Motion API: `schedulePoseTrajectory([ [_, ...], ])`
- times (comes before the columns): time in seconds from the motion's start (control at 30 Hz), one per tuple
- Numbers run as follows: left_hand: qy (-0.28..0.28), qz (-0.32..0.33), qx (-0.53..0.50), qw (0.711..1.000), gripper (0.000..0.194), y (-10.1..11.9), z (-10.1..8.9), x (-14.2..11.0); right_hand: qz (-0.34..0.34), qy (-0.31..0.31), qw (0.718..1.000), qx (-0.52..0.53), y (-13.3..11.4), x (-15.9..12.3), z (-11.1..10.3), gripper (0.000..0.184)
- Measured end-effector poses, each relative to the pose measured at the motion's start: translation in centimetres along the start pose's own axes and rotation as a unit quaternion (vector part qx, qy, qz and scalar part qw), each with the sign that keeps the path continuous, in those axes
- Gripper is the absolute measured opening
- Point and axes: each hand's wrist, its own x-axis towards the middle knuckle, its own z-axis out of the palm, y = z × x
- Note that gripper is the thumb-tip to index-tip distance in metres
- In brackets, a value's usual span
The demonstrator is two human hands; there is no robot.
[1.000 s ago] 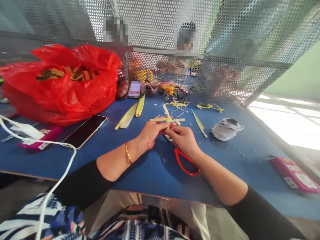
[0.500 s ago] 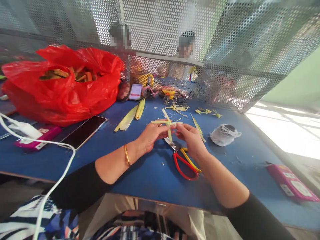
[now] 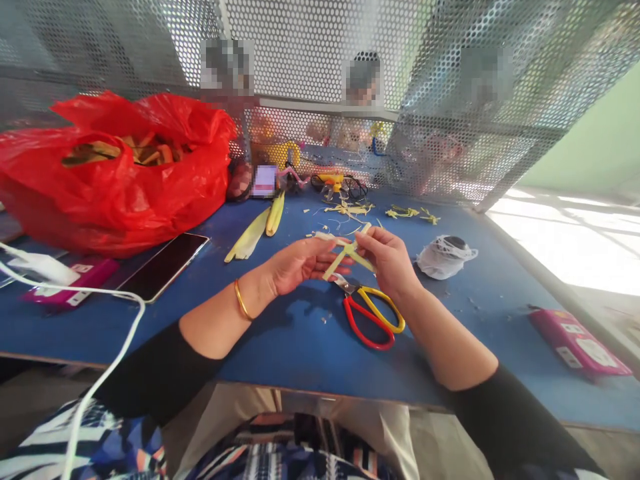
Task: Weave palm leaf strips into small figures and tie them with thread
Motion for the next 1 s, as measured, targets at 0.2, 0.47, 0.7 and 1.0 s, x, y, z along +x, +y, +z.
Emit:
schedulePoseTrajectory([
  [0.2,0.112,0.021,0.068,0.991,0.021,-2.1,1.1,0.6,-0.049,-0.018,0.994,-0.098,1.3,-0.6,1.0,0.03],
  [0.47,0.105,-0.02,0.118,0.987,0.006,-2.1,1.3,0.5,-0.064,0.013,0.986,-0.153,2.5,-0.6,0.8,0.023],
  [0.7,0.166,-0.003,0.063,0.984,0.017,-1.9,1.1,0.8,0.009,-0.028,0.976,-0.217,2.0,0.6,-0.1,0.038],
  [1.0,0.244,0.023,0.081,0.966,0.02,-2.1,0.2,1.5,-0.07,-0.135,0.896,-0.418,1.1,-1.1,0.9,0.032],
])
